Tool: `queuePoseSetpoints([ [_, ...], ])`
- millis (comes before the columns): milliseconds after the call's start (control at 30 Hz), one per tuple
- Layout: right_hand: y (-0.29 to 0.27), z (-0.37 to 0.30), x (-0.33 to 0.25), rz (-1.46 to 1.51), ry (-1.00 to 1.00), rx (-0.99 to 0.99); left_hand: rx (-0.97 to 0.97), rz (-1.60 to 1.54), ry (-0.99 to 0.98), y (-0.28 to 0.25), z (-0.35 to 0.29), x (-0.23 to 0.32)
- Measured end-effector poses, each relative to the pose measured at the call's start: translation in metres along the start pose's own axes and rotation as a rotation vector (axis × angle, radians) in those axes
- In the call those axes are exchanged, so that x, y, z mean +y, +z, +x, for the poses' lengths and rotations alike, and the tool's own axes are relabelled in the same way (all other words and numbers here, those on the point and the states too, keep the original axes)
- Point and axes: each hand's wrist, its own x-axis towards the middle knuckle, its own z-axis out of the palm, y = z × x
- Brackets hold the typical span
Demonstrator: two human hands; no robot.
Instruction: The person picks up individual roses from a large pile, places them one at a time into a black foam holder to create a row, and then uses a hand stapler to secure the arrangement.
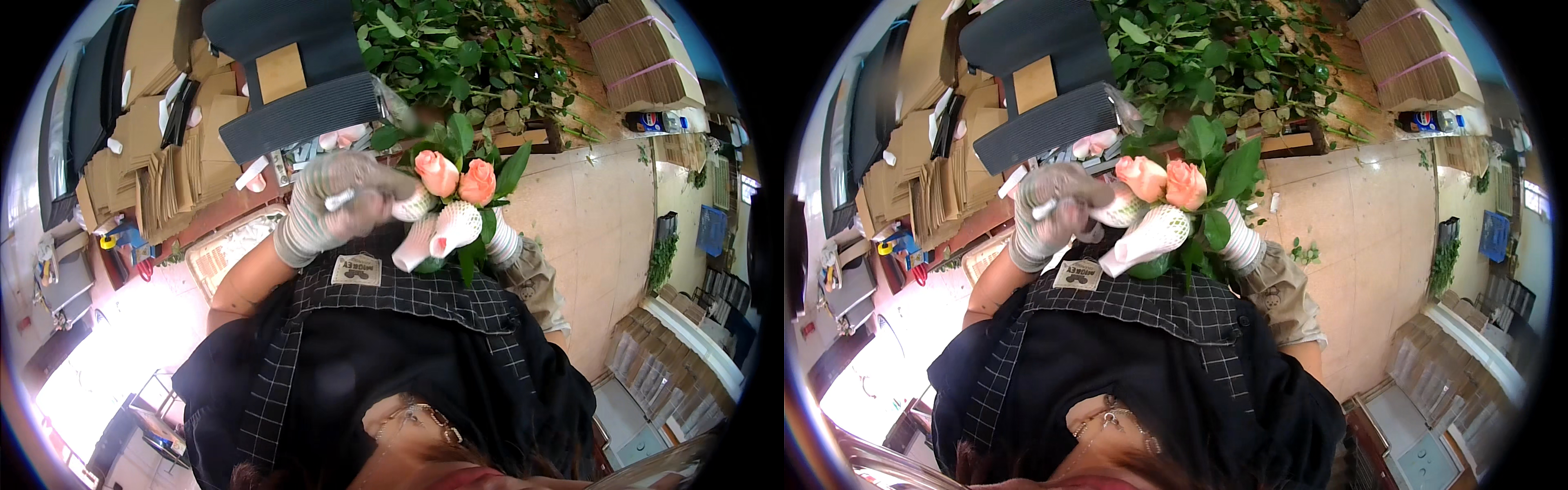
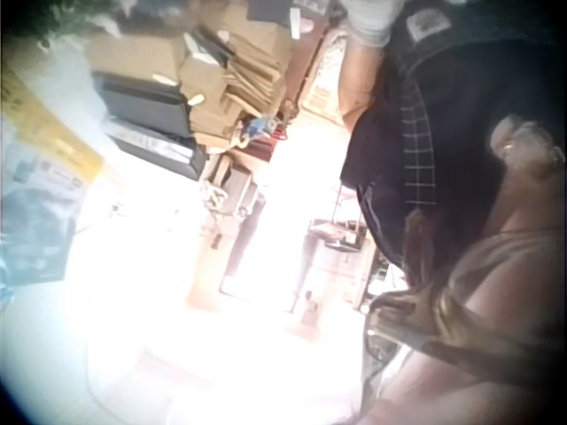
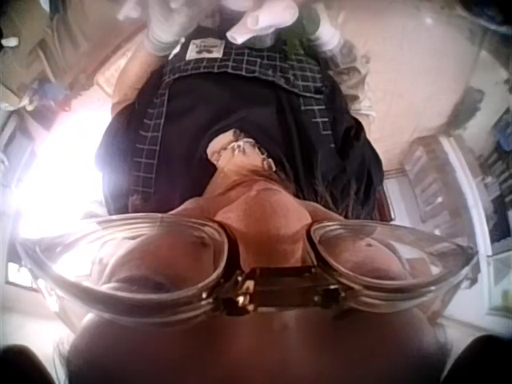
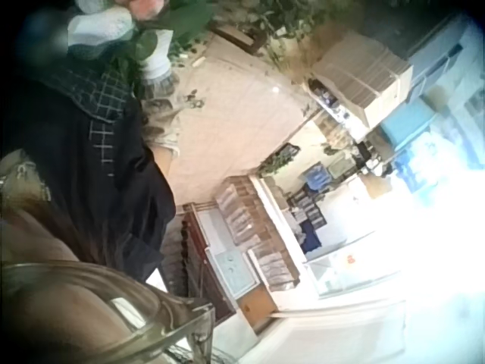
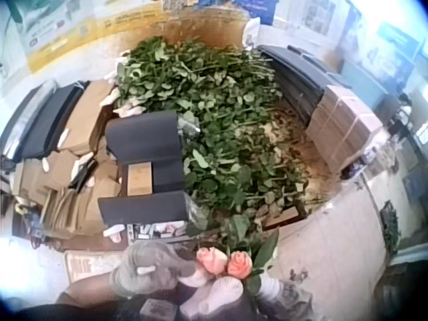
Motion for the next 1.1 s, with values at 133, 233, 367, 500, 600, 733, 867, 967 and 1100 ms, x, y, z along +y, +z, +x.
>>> queuePoseSetpoints([
  [133, 0.004, 0.011, 0.004, 0.010, 0.011, -0.016, 0.482, -0.153, -0.048, -0.021, -0.014, 0.005],
  [233, 0.006, 0.009, 0.008, 0.017, 0.047, -0.013, 0.190, 0.428, 0.027, -0.038, 0.007, 0.036],
  [367, 0.003, -0.002, 0.006, 0.042, 0.094, 0.022, -0.344, 0.901, 0.045, -0.007, 0.026, 0.044],
  [500, -0.002, -0.004, 0.009, 0.059, 0.133, 0.039, 0.061, 0.642, 0.373, -0.002, 0.009, 0.041],
  [600, -0.006, -0.001, 0.017, 0.051, 0.172, 0.072, 0.480, -0.061, -0.067, -0.028, -0.007, 0.066],
  [733, -0.002, 0.002, 0.020, 0.102, 0.197, 0.072, 0.469, -0.044, -0.258, -0.021, -0.016, 0.051],
  [867, 0.003, -0.015, 0.014, 0.148, 0.209, 0.077, 0.226, 0.073, -0.320, 0.007, -0.042, 0.023],
  [967, 0.012, -0.020, 0.011, 0.162, 0.212, 0.077, 0.094, 0.165, -0.444, 0.030, -0.032, 0.030],
  [1100, 0.017, -0.010, 0.016, 0.171, 0.190, 0.004, 0.039, 0.468, -0.195, 0.019, -0.057, 0.020],
])
